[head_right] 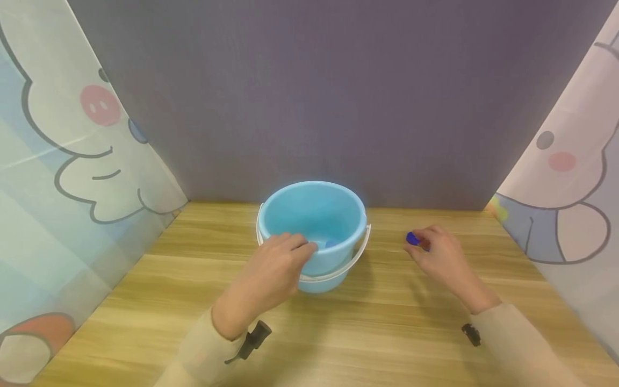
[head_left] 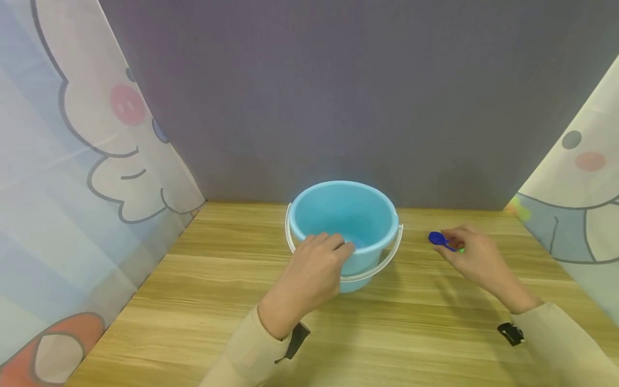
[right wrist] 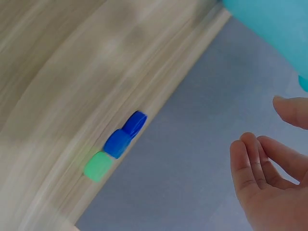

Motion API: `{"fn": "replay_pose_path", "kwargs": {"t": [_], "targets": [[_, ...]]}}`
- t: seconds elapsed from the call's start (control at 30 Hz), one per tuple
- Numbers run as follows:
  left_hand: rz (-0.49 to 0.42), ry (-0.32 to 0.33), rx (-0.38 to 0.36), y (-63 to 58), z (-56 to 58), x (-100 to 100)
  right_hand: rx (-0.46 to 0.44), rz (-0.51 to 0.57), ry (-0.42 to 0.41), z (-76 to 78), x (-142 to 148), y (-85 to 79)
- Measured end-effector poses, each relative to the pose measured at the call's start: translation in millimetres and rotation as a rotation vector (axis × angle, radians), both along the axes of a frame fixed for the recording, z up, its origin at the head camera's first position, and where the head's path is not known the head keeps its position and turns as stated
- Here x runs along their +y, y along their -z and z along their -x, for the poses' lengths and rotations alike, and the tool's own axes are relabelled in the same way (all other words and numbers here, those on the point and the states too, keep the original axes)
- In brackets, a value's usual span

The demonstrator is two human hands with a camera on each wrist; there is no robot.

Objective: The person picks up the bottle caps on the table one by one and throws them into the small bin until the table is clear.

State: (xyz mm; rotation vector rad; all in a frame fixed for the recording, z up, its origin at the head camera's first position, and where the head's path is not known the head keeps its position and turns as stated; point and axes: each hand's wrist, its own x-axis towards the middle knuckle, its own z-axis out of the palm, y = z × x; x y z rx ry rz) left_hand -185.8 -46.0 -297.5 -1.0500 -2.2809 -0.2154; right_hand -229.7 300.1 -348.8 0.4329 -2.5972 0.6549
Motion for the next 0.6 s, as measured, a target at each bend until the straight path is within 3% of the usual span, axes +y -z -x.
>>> {"fn": "replay_pose_path", "kwargs": {"t": [0.17, 0.6], "targets": [[0.003, -0.001, 0.004, 0.6, 0.1, 0.0, -0.022, -0.044, 0.01, 7.2, 10.9, 6.3], [0.019, -0.011, -0.011, 1.4, 0.2, 0.0, -0.184, -0.131, 0.038, 22.6, 36.7, 11.1]]}}
